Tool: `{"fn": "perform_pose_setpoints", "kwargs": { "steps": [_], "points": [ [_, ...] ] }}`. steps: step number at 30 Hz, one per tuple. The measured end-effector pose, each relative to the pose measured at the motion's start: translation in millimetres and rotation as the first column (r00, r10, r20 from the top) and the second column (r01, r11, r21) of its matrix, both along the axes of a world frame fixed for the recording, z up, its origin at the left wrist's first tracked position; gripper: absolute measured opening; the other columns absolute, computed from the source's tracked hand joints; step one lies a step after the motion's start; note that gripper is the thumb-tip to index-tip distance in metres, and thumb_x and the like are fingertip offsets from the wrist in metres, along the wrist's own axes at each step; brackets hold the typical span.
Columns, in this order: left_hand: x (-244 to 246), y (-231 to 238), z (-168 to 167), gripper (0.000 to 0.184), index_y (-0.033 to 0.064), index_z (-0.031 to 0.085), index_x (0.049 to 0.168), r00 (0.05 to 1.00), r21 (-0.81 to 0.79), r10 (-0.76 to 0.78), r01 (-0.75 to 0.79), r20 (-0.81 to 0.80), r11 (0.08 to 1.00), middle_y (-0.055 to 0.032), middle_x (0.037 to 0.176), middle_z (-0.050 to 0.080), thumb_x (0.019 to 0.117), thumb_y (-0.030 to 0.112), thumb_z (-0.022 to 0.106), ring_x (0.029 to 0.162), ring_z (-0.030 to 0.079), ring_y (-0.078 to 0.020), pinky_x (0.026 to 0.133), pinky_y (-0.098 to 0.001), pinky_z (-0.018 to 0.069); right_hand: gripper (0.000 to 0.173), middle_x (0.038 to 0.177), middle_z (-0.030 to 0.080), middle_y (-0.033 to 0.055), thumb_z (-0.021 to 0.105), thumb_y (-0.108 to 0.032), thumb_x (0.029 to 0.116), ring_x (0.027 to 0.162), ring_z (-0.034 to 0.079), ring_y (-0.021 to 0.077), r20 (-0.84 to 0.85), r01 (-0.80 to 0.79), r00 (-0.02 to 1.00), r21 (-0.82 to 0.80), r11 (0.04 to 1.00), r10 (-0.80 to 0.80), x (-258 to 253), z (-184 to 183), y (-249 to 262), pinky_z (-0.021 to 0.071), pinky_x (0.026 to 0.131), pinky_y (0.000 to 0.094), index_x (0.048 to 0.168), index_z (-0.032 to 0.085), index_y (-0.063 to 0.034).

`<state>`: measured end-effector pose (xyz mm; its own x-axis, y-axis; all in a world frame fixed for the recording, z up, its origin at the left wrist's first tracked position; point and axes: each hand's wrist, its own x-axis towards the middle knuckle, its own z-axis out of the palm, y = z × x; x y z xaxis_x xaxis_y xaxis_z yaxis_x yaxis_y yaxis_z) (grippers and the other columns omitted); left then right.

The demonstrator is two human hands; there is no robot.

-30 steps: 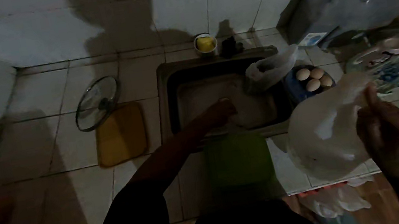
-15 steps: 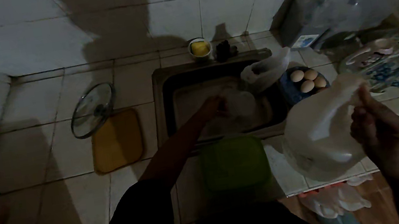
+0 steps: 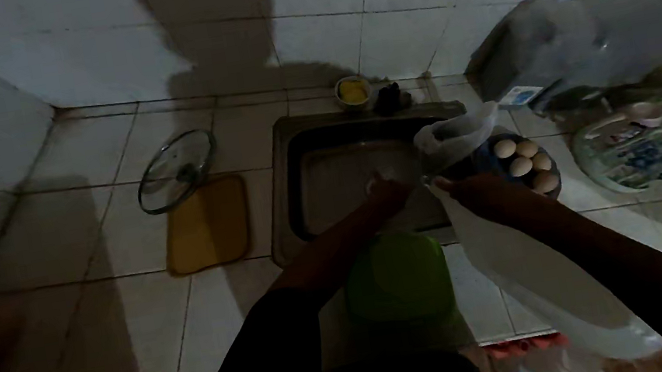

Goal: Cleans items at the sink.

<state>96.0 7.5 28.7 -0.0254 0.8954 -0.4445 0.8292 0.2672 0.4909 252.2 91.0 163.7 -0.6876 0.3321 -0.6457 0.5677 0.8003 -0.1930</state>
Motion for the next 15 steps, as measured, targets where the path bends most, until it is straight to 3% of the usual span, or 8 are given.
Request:
{"fn": "perform_pose_setpoints", "kwargs": {
  "steps": [4,7,8,9,11,15],
  "points": [
    [5.7,-4.7,-2.8,0.038,0.0029,0.058,0.142,0.995,0.036,0.075,-0.078,0.066,0.996,-0.0201,0.145,0.057,0.1069,0.012,0.048,0.143,0.043,-0.0389,0.123,-0.0629,0.0126,0.045,0.144,0.053,0.0292,0.032,-0.018,0.1131,0.132,0.052,0.0466,0.070,-0.049,0.996,-0.039,0.998,0.051,-11.4,-2.6,-8.1,0.0397,0.110,0.0580,0.156,0.040,-0.0056],
    [11.5,-5.8,10.1,0.039,-0.0023,0.056,0.142,0.998,0.014,0.030,-0.031,0.053,0.999,-0.0234,0.147,0.054,0.1034,0.004,0.053,0.145,0.040,-0.0404,0.123,-0.0646,0.0054,0.045,0.144,0.053,0.0286,0.034,-0.017,0.1127,0.132,0.052,0.0466,0.076,-0.054,0.995,-0.048,0.997,0.057,-12.8,-6.8,-8.8,0.0398,0.110,0.0583,0.155,0.041,-0.0063],
    [13.4,-4.9,11.4,0.038,-0.0027,0.058,0.140,0.999,0.011,0.013,-0.013,0.047,1.000,-0.0239,0.145,0.055,0.1020,0.003,0.056,0.144,0.042,-0.0408,0.123,-0.0644,0.0102,0.044,0.142,0.054,0.0289,0.034,-0.017,0.1127,0.132,0.052,0.0469,0.077,-0.051,0.996,-0.041,0.998,0.054,-13.4,-6.5,-8.7,0.0401,0.109,0.0589,0.155,0.042,-0.0064],
    [14.5,-5.4,11.2,0.037,-0.0026,0.059,0.138,0.999,0.020,-0.004,0.003,0.038,1.000,-0.0242,0.142,0.057,0.1012,0.004,0.058,0.140,0.046,-0.0413,0.120,-0.0623,0.0207,0.044,0.140,0.056,0.0292,0.034,-0.017,0.1126,0.131,0.053,0.0475,0.062,-0.044,0.997,-0.033,0.998,0.046,-13.5,-6.7,-9.3,0.0408,0.108,0.0599,0.154,0.043,-0.0067],
    [15.1,-8.9,14.0,0.033,-0.0036,0.061,0.135,0.999,0.020,0.016,-0.017,0.044,1.000,-0.0253,0.138,0.059,0.1050,0.009,0.053,0.135,0.051,-0.0417,0.117,-0.0572,0.0320,0.045,0.136,0.059,0.0289,0.036,-0.017,0.1124,0.128,0.055,0.0471,0.024,-0.029,0.999,-0.020,0.999,0.029,-11.4,-3.2,-13.1,0.0418,0.107,0.0594,0.157,0.040,-0.0109],
    [4.3,-1.4,20.9,0.035,-0.0082,0.063,0.127,0.915,0.119,0.294,-0.336,0.275,0.934,-0.0280,0.126,0.065,0.1087,0.019,0.050,0.121,0.061,-0.0407,0.108,-0.0533,0.0439,0.049,0.125,0.064,0.0302,0.038,-0.014,0.1117,0.117,0.062,0.0482,-0.150,0.036,0.988,0.037,0.999,-0.030,12.6,7.4,-9.9,0.0456,0.103,0.0585,0.161,0.033,-0.0153]
  ]
}}
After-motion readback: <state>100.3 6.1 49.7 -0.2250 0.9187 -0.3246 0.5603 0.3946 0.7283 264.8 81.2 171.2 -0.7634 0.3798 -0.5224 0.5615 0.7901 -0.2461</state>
